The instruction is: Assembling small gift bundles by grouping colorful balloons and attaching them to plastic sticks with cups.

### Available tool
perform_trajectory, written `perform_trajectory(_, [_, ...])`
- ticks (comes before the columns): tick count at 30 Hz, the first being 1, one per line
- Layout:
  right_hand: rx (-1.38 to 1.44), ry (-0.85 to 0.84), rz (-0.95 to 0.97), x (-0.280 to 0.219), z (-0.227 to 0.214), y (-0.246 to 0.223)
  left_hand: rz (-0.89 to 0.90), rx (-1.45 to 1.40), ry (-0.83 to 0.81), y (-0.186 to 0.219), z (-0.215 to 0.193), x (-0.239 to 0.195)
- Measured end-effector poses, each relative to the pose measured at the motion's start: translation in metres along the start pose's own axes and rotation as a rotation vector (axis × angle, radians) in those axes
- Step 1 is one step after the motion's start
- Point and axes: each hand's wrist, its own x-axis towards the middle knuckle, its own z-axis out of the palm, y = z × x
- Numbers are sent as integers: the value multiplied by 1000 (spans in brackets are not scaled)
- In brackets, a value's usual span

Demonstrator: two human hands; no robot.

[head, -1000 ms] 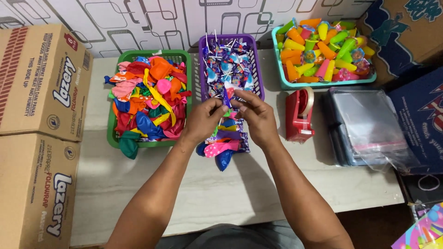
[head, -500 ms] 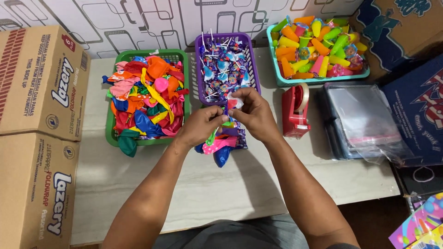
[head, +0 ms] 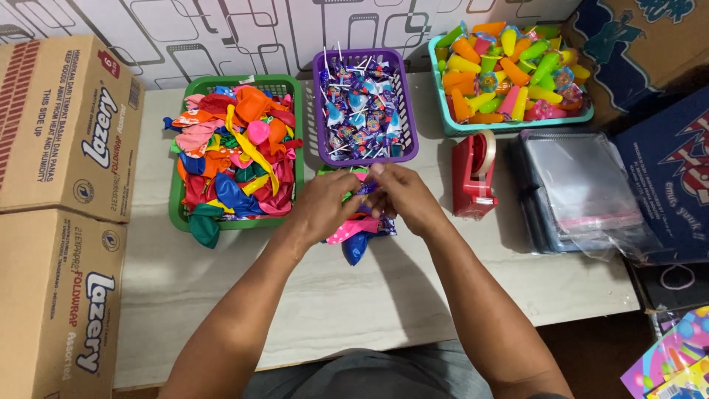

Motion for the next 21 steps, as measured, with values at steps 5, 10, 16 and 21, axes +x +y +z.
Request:
perform_trajectory(5, [69,22,5,-8,6,6,65,48,9,-4,9,-12])
perform_trajectory(10, [136,70,-34,-14,-1,37,-12,-105,40,8,11,-28])
perform_trajectory(16, [167,52,-204,-41,-15,51,-265,-517,147,20,7,-56])
perform_trajectory(21, [143,93,-244,-62,-25,50,-344,-683,169,14,18,-73])
